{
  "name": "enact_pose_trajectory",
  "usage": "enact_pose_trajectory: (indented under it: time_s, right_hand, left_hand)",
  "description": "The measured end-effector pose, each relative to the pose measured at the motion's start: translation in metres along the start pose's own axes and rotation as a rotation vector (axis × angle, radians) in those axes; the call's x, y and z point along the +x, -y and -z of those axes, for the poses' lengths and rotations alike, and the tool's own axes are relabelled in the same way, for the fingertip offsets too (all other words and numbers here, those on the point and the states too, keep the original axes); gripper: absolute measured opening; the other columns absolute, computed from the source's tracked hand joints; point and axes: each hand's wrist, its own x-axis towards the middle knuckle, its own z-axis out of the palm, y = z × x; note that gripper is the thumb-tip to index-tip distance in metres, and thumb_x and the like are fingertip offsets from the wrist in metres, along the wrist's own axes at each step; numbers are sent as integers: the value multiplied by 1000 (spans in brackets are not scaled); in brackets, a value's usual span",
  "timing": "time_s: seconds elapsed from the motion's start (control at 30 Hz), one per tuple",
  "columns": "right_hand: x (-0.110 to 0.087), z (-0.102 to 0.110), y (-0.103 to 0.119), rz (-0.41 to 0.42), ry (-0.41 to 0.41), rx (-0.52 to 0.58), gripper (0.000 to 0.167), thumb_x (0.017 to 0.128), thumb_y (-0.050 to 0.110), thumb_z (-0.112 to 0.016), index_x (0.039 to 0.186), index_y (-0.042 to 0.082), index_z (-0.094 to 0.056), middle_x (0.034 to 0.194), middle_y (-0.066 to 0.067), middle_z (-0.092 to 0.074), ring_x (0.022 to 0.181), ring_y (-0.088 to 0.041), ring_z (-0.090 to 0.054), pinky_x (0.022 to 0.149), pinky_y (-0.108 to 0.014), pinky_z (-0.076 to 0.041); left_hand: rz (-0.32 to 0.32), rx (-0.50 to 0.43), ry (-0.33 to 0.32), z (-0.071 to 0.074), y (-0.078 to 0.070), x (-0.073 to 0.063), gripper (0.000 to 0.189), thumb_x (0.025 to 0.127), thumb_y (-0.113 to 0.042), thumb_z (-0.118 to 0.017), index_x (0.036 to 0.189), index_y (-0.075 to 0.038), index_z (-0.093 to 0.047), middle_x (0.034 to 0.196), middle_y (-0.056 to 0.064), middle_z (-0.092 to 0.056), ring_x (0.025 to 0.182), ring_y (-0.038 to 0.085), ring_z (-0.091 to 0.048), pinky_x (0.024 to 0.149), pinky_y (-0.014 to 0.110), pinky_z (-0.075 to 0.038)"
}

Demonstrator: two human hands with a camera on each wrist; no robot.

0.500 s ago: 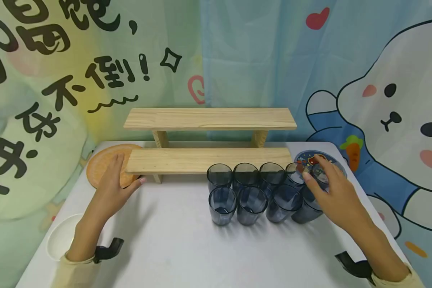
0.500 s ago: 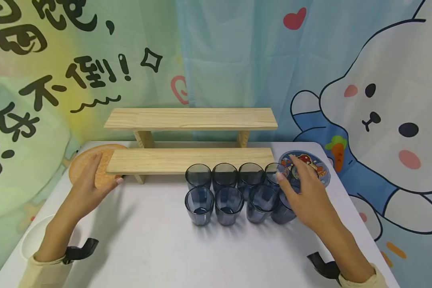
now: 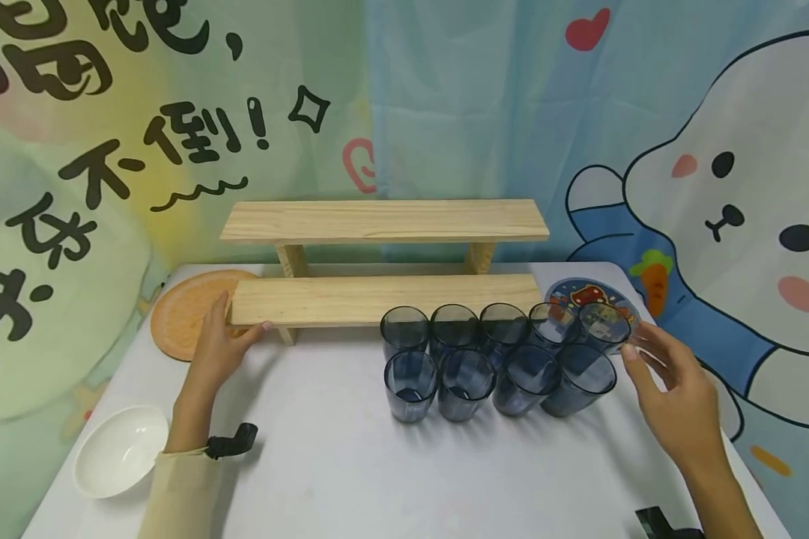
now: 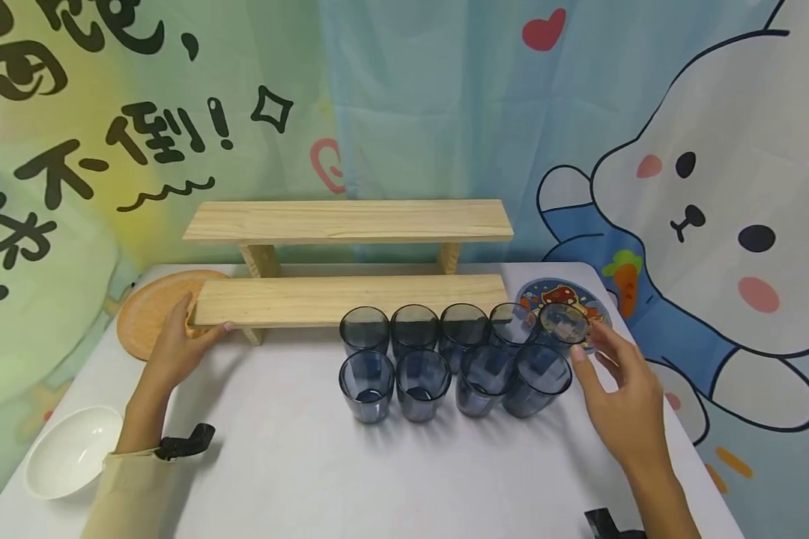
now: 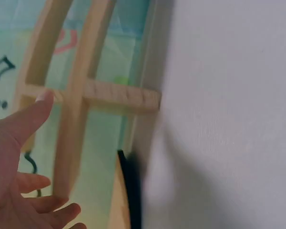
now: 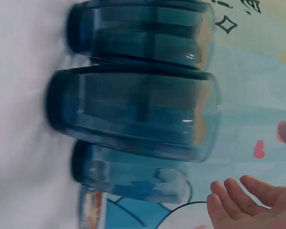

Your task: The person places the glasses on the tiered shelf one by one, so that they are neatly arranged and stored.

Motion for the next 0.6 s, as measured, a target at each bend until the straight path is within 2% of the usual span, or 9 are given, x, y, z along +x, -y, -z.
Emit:
enact_pose_trajectory:
  time_s: [0.1, 0.2, 0.37, 0.5, 0.6]
  right_hand:
    - [-6, -6, -8, -17, 56, 3, 59, 109, 31, -61, 161, 10, -43, 154, -19, -54, 146, -18, -51, 105, 0, -33]
    - [-14, -13, -15, -19, 137, 14, 65, 108, 32, -63, 163, 9, -38, 159, -21, -50, 150, -29, -47, 103, 3, -31]
    - [-20, -19, -24, -37, 248, 73, 81, 102, 32, -73, 168, 15, -28, 167, -20, -38, 152, -46, -35, 106, 2, -27]
    - [-20, -22, -30, -71, 294, 117, 92, 97, 31, -80, 169, 19, -24, 170, -21, -32, 153, -50, -32, 108, 2, -25]
    - [-20, -25, -34, -88, 299, 113, 94, 95, 31, -82, 169, 15, -25, 168, -23, -33, 152, -50, -34, 109, 1, -26]
  left_hand:
    - [30, -15, 22, -1, 7, 7, 107, 101, -39, -73, 165, 7, -1, 169, 38, -8, 156, 57, -13, 124, 71, -18]
    - [30, -30, 25, -2, 14, 9, 105, 101, -43, -72, 166, 6, -7, 169, 36, -16, 156, 55, -19, 123, 70, -22]
    - [34, -39, 13, -5, 18, 8, 102, 100, -47, -72, 168, 1, -13, 170, 31, -23, 155, 52, -24, 121, 70, -25]
    - [74, -38, 17, -7, 17, 7, 106, 100, -51, -71, 168, 0, -9, 173, 29, -16, 158, 52, -18, 122, 71, -22]
    - [89, -38, 19, -8, 16, 8, 107, 100, -52, -70, 168, 1, -7, 173, 29, -14, 158, 52, -17, 123, 71, -21]
